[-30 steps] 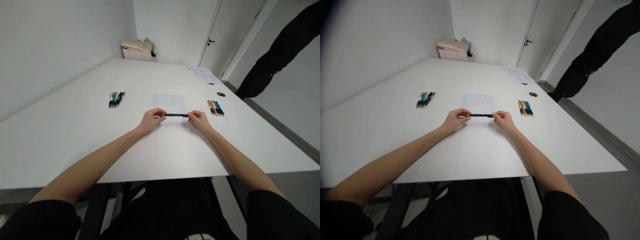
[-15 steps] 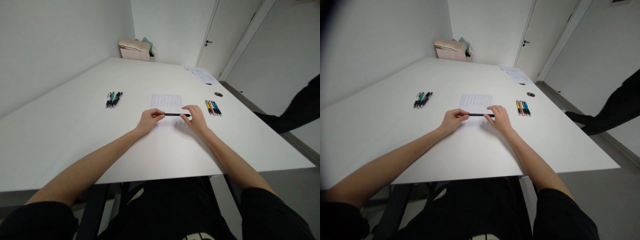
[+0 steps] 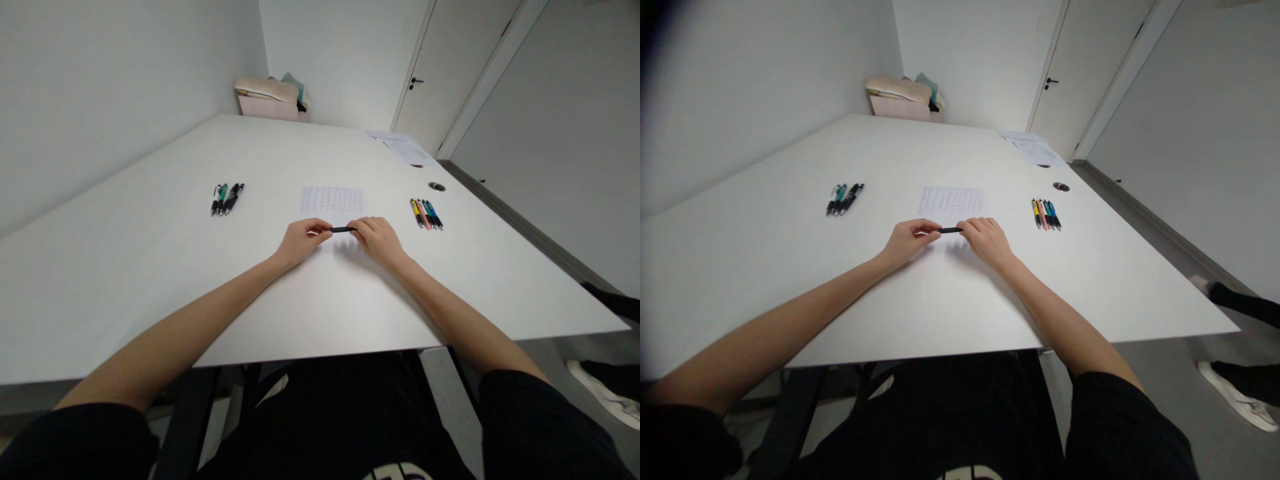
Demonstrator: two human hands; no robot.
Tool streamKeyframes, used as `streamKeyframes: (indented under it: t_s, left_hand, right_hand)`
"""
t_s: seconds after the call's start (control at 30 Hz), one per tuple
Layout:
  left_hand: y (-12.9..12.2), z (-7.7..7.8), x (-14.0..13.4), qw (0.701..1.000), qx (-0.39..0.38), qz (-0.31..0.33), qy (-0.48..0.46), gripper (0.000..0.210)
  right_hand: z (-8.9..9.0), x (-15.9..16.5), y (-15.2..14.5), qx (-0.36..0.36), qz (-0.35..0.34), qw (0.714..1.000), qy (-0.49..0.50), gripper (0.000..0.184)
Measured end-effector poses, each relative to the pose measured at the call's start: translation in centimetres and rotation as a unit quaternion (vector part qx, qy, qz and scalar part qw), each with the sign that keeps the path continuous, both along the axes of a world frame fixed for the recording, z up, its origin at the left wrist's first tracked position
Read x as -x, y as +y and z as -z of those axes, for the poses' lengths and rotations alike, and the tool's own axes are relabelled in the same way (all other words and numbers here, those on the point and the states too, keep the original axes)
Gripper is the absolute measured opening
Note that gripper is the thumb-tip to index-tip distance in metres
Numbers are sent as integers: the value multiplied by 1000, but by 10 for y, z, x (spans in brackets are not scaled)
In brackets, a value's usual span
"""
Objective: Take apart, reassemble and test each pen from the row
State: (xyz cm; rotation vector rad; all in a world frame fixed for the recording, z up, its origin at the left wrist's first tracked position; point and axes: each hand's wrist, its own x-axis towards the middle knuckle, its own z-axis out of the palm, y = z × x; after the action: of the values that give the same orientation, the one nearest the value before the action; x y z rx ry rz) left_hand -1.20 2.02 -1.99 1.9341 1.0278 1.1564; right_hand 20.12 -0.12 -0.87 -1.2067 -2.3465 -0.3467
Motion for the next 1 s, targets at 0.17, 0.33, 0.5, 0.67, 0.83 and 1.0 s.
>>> streamKeyframes:
  t_s: [0.17,0.33,0.5,0.67,0.83,1.0]
  left_hand:
    - [-6,-4,2,990,-119,-11,75,22]
    - [-7,-4,4,967,-204,-23,153,16]
    - [-6,-3,4,951,-245,-6,187,16]
    - [-6,-3,4,944,-267,-12,191,15]
    - [-5,-4,6,936,-289,-9,199,15]
    - [-3,-4,6,923,-311,-3,227,21]
  right_hand:
    - [-2,5,-3,10,5,1000,-23,30]
    - [-3,8,-6,9,24,998,-49,31]
    - [-3,7,-8,7,47,997,-62,33]
    - [-3,7,-8,-7,55,996,-66,36]
    - [-3,7,-8,-6,65,995,-73,40]
    - [-2,6,-7,-1,72,995,-75,41]
